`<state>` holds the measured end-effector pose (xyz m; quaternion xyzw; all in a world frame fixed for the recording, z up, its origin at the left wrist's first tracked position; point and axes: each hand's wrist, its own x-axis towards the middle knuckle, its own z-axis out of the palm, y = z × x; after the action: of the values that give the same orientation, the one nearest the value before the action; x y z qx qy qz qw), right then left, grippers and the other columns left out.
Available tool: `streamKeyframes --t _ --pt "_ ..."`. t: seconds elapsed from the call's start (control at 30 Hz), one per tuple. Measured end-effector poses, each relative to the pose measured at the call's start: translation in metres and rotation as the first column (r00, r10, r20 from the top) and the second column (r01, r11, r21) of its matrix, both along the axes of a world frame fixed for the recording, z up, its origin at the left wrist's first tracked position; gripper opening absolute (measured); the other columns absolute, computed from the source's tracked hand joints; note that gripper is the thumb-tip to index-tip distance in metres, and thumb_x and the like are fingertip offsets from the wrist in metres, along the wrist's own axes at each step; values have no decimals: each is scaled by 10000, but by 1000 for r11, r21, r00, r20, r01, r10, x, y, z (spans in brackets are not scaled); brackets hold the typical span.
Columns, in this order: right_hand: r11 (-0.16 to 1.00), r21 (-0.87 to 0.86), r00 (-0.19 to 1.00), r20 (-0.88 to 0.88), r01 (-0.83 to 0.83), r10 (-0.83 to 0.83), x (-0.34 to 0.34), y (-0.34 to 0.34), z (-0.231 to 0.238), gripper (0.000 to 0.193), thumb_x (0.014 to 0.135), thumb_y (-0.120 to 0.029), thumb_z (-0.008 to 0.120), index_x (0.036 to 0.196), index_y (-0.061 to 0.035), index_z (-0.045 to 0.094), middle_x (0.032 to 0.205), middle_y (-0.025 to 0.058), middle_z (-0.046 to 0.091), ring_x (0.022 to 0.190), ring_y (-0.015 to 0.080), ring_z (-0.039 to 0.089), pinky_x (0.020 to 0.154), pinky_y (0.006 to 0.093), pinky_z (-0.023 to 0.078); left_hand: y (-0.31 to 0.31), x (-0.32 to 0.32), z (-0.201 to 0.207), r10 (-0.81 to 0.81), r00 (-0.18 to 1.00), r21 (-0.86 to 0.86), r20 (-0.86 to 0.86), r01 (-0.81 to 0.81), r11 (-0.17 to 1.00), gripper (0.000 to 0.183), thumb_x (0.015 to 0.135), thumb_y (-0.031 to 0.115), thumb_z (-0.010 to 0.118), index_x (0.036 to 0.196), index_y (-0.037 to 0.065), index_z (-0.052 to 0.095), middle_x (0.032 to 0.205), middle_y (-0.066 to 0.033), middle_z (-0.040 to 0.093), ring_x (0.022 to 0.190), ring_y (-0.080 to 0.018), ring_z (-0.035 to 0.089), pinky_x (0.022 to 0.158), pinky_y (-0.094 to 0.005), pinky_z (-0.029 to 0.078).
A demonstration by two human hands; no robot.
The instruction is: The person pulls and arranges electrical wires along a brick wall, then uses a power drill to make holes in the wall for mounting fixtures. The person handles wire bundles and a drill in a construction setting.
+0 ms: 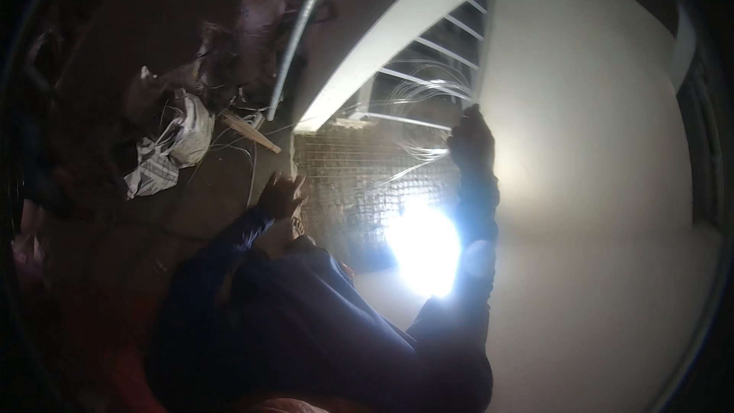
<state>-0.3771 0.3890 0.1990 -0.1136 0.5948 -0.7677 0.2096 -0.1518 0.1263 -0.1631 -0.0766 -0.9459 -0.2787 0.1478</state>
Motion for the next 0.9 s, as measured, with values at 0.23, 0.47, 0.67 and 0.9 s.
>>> streamKeyframes --t 0.23,0.47,0.67,0.9 --pt "905 265 943 -115 332 -312 -180 4 -50 243 1047 -361 476 893 -172 484 562 -60 267 430 79 247 397 251 229 -1 301 -170 646 751 -162 133 -627 762 442 939 333 605 1263 32 586 1072 -158 638 1061 -314 611 1033 -518 415" --pt "314 600 384 -751 736 537 -392 57 -111 337 867 -317 598 1077 -58 546 907 155 605 813 355 595 702 470 484 107 545 -78 727 -51 -537 685 -709 457 322 971 306 542 1127 47 654 1023 -140 681 930 -339 644 850 -451 509" --pt "-115 362 347 -683 925 643 -465 90 -128 403 706 -121 762 1023 -37 528 860 181 701 838 378 703 744 493 558 226 644 49 478 -595 -763 646 -514 392 391 920 317 537 1214 72 612 1162 -140 663 1068 -310 639 965 -485 469" --pt "25 490 373 -694 871 616 -476 130 -117 452 753 -207 720 1119 -6 545 909 153 695 793 317 697 674 446 570 267 660 79 96 -674 -603 733 -578 550 483 947 408 497 1296 85 583 1296 -128 619 1194 -283 591 1054 -475 413"
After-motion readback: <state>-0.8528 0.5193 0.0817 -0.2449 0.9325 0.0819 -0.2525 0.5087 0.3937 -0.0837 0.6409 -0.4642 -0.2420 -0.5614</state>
